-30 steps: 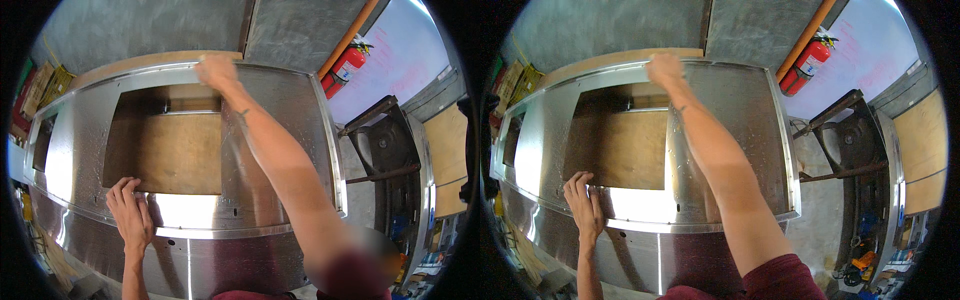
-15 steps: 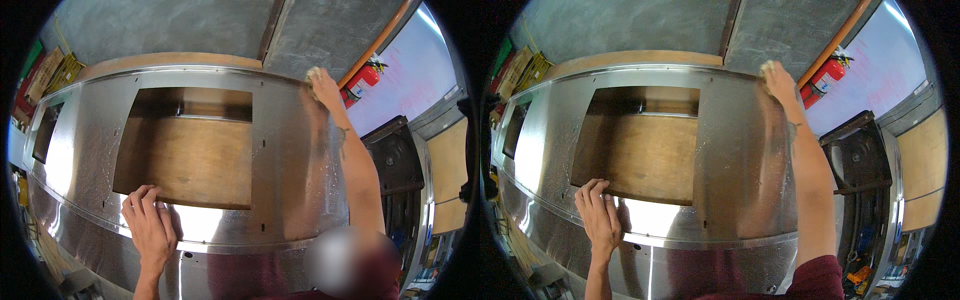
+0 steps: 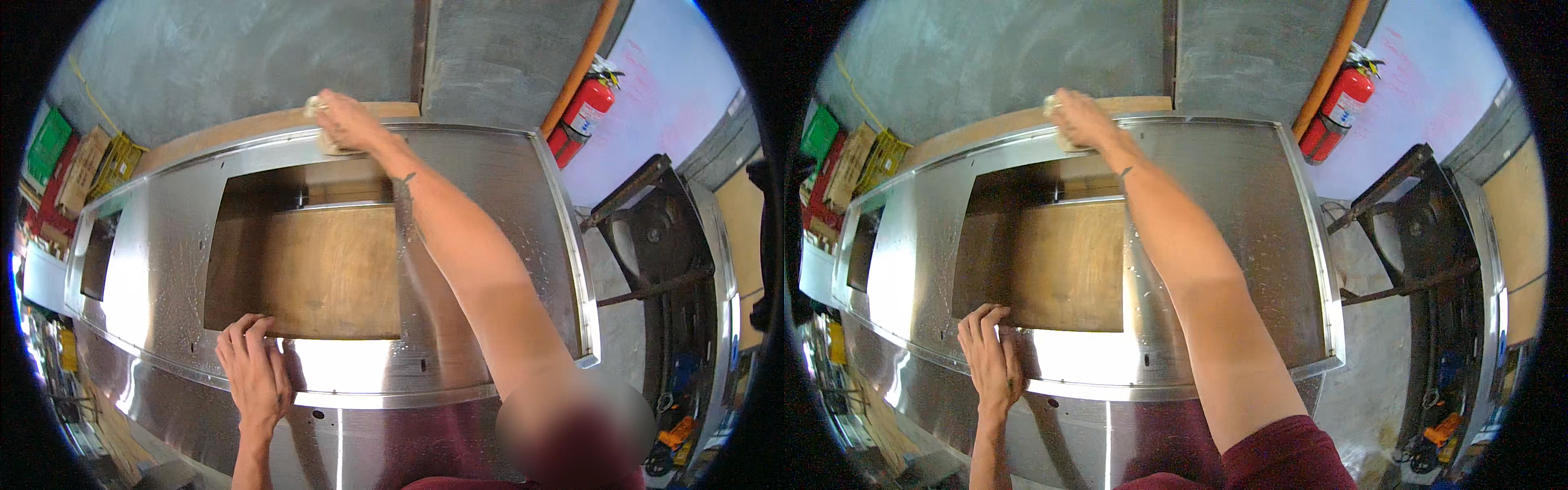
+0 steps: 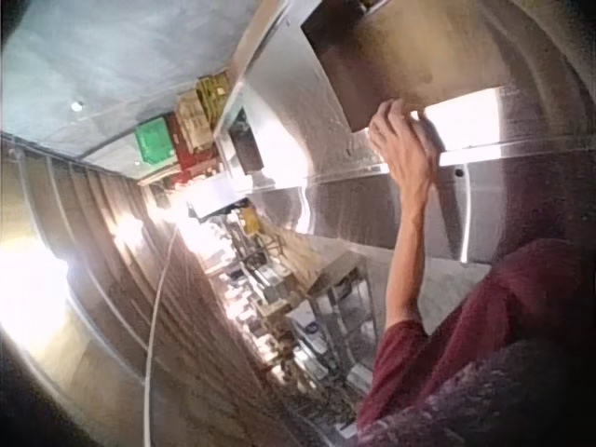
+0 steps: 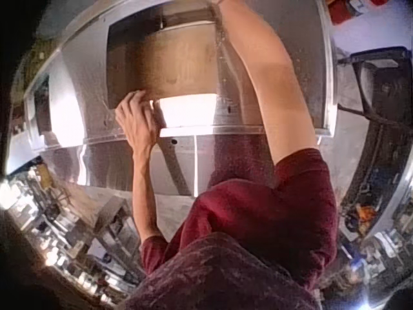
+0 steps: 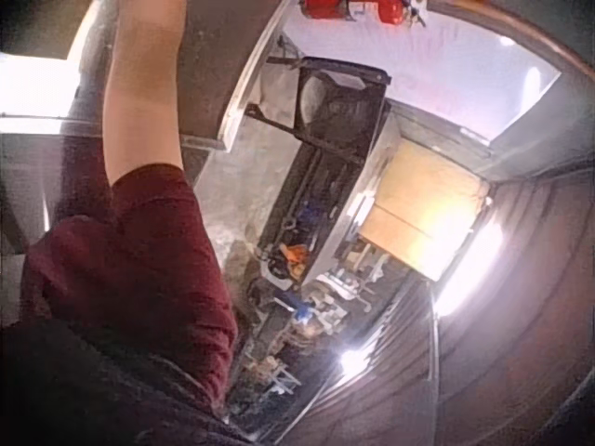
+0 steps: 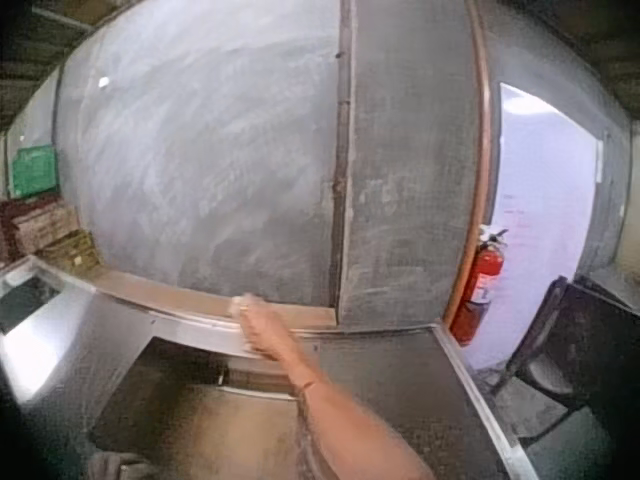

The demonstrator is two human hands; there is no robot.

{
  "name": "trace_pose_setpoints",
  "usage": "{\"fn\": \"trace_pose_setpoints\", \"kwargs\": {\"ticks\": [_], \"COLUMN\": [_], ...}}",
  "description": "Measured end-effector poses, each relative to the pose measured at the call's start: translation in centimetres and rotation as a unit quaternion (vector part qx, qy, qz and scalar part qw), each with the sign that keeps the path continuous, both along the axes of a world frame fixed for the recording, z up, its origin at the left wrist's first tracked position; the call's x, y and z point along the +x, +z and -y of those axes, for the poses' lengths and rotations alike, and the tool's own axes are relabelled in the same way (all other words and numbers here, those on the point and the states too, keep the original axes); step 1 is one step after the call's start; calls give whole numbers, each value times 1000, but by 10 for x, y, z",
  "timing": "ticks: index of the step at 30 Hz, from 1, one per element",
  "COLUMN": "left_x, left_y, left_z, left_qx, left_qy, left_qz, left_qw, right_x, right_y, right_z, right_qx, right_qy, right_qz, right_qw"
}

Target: The person wipes a large stainless steel panel with a cloth, moving systematically across the top, sides, and edges. The person occasionally dips the cloth into a bucket of liquid to re-wet it and continues wiping until the entire visible surface is covered.

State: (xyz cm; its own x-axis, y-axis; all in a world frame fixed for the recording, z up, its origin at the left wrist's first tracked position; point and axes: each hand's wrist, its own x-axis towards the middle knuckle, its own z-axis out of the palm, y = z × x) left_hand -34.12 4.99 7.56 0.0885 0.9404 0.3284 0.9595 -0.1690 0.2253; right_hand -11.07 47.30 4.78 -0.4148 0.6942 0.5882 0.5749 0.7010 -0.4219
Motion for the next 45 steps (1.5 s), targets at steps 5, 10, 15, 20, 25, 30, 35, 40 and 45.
{"fn": "trace_pose_setpoints", "kwargs": {"ticks": [5, 10, 15, 20, 25, 30, 35, 40, 45], "left_x": [-5, 5, 5, 1, 1, 0, -4, 15, 0], "left_y": [2, 1, -1, 4, 3, 5, 10, 4, 7], "left_z": [15, 11, 12, 21, 23, 23, 30, 15, 31], "left_qx": [-5, 7, 10, 17, 8, 5, -16, -2, -24], "left_qy": [27, 23, 15, 22, 13, 15, 41, 16, 49], "left_qz": [-13, 2, 4, -12, -5, -12, -9, 12, -6], "left_qw": [1000, 1000, 1000, 1000, 1000, 1000, 999, 1000, 998], "right_x": [41, 133, 119, 106, 106, 119, 180, 273, 194], "right_y": [56, 12, -14, -10, -1, 65, 122, 86, 50], "right_z": [56, 101, 120, 228, 371, 429, 311, 166, 185], "right_qx": [7, -32, 3, -8, -65, -263, -348, -248, -178], "right_qy": [-12, -114, -115, -22, 70, 172, 48, -120, -211], "right_qz": [134, 218, 141, 167, 160, 112, -108, 80, 296], "right_qw": [991, 969, 983, 986, 983, 943, 930, 958, 914]}}
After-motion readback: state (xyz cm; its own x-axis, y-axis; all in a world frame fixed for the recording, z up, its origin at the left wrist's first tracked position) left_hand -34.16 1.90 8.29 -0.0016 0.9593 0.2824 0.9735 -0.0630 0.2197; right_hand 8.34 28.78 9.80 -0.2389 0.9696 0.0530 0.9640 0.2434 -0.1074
